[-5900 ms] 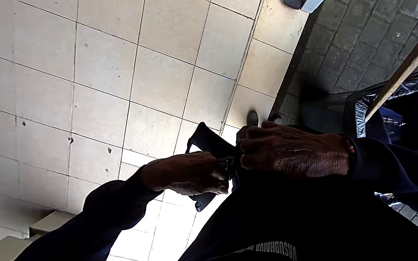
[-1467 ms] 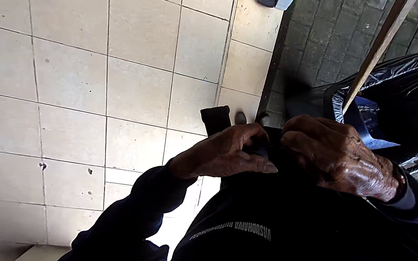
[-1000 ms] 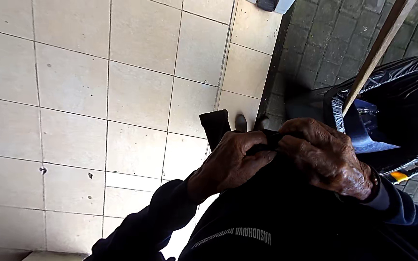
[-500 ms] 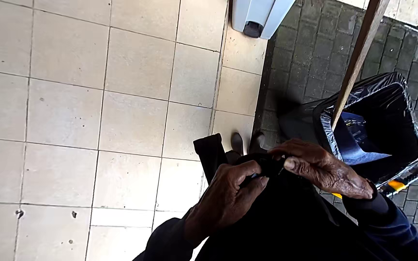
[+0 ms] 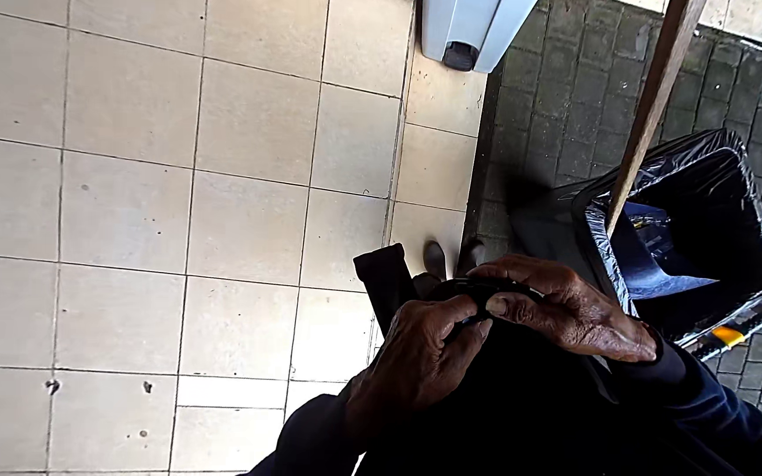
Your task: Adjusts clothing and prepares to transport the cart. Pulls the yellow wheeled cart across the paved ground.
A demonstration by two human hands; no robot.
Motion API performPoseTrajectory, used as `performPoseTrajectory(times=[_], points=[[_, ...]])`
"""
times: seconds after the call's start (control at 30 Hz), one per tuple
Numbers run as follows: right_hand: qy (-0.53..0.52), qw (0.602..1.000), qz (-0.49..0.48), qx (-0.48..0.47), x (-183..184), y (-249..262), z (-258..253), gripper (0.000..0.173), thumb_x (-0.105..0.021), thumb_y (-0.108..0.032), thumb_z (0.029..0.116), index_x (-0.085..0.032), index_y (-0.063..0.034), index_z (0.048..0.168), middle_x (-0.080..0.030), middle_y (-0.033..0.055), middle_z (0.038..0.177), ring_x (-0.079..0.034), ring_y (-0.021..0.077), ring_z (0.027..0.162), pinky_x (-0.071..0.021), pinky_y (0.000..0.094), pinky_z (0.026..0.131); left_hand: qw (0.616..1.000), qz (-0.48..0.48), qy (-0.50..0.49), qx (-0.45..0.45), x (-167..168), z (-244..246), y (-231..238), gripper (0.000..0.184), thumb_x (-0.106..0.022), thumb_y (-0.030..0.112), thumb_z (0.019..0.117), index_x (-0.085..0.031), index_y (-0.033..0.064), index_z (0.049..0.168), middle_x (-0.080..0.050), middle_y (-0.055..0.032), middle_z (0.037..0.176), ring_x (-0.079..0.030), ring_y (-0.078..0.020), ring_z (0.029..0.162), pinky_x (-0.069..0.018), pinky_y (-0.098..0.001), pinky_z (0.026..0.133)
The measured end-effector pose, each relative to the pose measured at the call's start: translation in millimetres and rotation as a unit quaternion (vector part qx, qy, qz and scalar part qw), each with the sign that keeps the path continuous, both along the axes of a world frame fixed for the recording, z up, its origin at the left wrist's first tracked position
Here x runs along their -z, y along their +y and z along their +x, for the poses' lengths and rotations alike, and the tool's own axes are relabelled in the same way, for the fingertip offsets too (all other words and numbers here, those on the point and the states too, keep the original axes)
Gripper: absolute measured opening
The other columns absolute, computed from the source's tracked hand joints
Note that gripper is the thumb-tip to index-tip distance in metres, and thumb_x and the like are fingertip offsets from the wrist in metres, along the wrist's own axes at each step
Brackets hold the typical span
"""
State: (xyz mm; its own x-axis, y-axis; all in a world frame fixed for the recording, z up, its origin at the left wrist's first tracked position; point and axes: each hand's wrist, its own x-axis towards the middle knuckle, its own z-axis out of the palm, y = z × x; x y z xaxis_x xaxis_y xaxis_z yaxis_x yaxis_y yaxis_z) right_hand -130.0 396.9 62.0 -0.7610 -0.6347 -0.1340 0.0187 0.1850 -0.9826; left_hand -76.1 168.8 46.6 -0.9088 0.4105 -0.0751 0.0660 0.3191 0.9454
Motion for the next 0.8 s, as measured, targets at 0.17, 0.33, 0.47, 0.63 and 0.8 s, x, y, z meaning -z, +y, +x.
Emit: performPoseTrajectory(times=[0.17, 0.33, 0.47, 0.63, 0.8], points=[[0.002, 0.999, -0.029, 0.019, -2, -6, 1, 0.034, -0.062, -0.016, 0.1010, -0.065, 0.0055, 0.127, -0.070, 0.0127, 0.120, -0.066, 0.0140, 0.111, -0.0551, 0.0305, 0.099, 1.000, 0.022, -0.002, 0.021, -2, -4, -8, 0.025, -0.062, 0.029, 0.1025, -0.072, 0.0061, 0.099, -0.071, -0.0014, 0.082, -0.066, -0.0015, 0.075, -0.0535, -0.0194, 0.067], [-0.012, 0.995, -0.089, 0.047, 1, -5, 2, 0.035, -0.067, -0.011, 0.0953, -0.064, 0.0054, 0.127, -0.070, 0.0121, 0.120, -0.068, 0.0153, 0.108, -0.0587, 0.0333, 0.096, 0.987, 0.103, -0.125, 0.011, -4, -15, -40, 0.028, -0.057, 0.036, 0.1056, -0.066, 0.0094, 0.109, -0.064, 0.0066, 0.081, -0.058, 0.0019, 0.070, -0.0500, -0.0161, 0.063], [0.030, 0.993, -0.115, 0.011, 2, -10, 4, 0.039, -0.070, -0.010, 0.0925, -0.062, 0.0049, 0.128, -0.069, 0.0124, 0.122, -0.068, 0.0149, 0.110, -0.0588, 0.0328, 0.097, 0.980, 0.116, -0.155, -0.036, 1, -23, -55, 0.027, -0.048, 0.032, 0.1078, -0.065, 0.0141, 0.096, -0.060, 0.0073, 0.076, -0.057, -0.0001, 0.067, -0.0480, -0.0161, 0.061], [0.095, 0.992, -0.072, -0.033, -2, -11, 3, 0.036, -0.070, -0.010, 0.0921, -0.064, 0.0061, 0.124, -0.069, 0.0165, 0.124, -0.065, 0.0204, 0.121, -0.0554, 0.0359, 0.105, 0.979, 0.119, -0.168, -0.007, 5, -29, -51, 0.033, -0.045, 0.029, 0.1094, -0.064, 0.0141, 0.087, -0.058, 0.0056, 0.072, -0.055, -0.0024, 0.064, -0.0460, -0.0177, 0.058], [0.135, 0.988, -0.024, -0.071, -6, -6, 3, 0.035, -0.069, -0.015, 0.0946, -0.066, 0.0029, 0.125, -0.070, 0.0150, 0.125, -0.064, 0.0189, 0.122, -0.0528, 0.0338, 0.107, 0.977, 0.118, -0.168, 0.052, 4, -36, -49, 0.033, -0.046, 0.026, 0.1089, -0.062, 0.0127, 0.084, -0.055, 0.0060, 0.069, -0.053, -0.0010, 0.062, -0.0430, -0.0162, 0.056]])
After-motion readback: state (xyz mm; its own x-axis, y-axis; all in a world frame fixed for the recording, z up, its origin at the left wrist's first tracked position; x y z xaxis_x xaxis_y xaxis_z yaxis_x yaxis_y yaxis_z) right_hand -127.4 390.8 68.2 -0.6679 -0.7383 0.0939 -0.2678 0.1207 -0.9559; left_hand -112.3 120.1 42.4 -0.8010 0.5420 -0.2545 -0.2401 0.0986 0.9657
